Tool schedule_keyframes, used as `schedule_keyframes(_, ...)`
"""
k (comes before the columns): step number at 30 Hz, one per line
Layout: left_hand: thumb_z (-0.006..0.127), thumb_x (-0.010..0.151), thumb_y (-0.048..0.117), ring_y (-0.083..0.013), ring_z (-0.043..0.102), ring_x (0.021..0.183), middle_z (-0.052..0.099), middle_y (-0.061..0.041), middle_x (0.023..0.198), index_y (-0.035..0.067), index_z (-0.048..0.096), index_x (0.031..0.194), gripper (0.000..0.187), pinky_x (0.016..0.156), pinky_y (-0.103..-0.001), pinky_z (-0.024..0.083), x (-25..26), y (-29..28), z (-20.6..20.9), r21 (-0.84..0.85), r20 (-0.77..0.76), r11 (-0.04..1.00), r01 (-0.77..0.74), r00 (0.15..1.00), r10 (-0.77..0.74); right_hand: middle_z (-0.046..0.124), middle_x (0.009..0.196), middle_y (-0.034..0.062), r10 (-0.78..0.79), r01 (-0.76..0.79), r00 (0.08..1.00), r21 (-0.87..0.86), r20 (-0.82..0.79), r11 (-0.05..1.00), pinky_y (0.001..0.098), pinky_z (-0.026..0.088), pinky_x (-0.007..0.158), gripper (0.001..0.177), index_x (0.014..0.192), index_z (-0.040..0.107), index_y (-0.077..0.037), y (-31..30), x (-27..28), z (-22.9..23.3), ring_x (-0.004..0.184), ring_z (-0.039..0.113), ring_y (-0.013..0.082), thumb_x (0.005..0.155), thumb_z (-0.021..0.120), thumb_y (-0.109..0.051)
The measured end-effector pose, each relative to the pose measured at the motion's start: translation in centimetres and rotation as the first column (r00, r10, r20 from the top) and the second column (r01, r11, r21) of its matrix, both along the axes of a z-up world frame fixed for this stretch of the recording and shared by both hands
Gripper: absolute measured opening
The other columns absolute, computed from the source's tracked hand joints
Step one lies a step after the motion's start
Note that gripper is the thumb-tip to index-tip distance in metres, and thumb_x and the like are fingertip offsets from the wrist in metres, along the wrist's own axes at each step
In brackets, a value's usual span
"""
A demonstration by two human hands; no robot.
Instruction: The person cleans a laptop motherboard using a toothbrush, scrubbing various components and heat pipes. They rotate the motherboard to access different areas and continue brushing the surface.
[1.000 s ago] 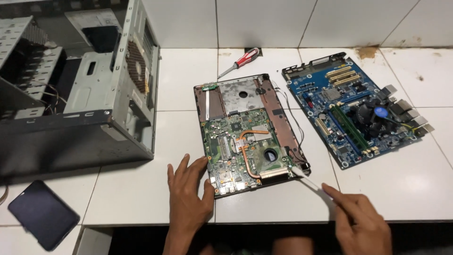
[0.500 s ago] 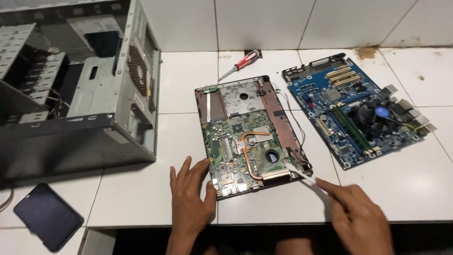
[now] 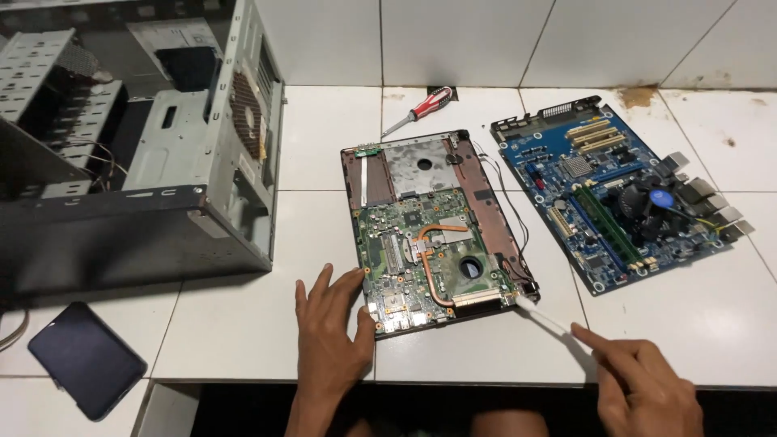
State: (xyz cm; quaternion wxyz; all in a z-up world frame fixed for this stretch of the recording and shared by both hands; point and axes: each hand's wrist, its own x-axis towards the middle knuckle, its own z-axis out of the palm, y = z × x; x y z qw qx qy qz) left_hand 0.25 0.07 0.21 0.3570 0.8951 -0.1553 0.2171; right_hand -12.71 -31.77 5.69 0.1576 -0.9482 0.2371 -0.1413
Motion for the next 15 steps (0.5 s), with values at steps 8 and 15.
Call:
schedule_keyframes(8,0.058,0.089,0.014,-0.0350,0.047,0.148,0.071,-0.004,0.139,0.011,0.064,0.138,0.049,0.128,-0.063,0.012,0.0,0.0,-0.2,0.002,-0.012,1.000,0.008,1.000,-0.008,0.072,0.103,-0.0036,0.089,-0.093,0.991,0.035,0.097,0.995,0.0400,0.052,0.071,0.057,0.132,0.078,-0.039,-0.8,0.7,-2.1,0.075,0.067,0.0228,0.092,0.058,-0.004)
schedule_keyframes(15,0.059,0.090,0.014,-0.0347,0.047,0.148,0.071,-0.005,0.139,0.010,0.064,0.138,0.049,0.129,-0.063,0.012,-0.2,0.1,-0.1,0.006,-0.018,1.000,0.008,1.000,-0.008,0.071,0.101,-0.0068,0.060,-0.055,0.998,0.121,-0.036,0.991,0.0345,0.051,0.075,0.056,0.135,0.076,-0.045,0.2,1.4,0.0,0.082,0.067,0.0184,0.096,0.055,-0.011)
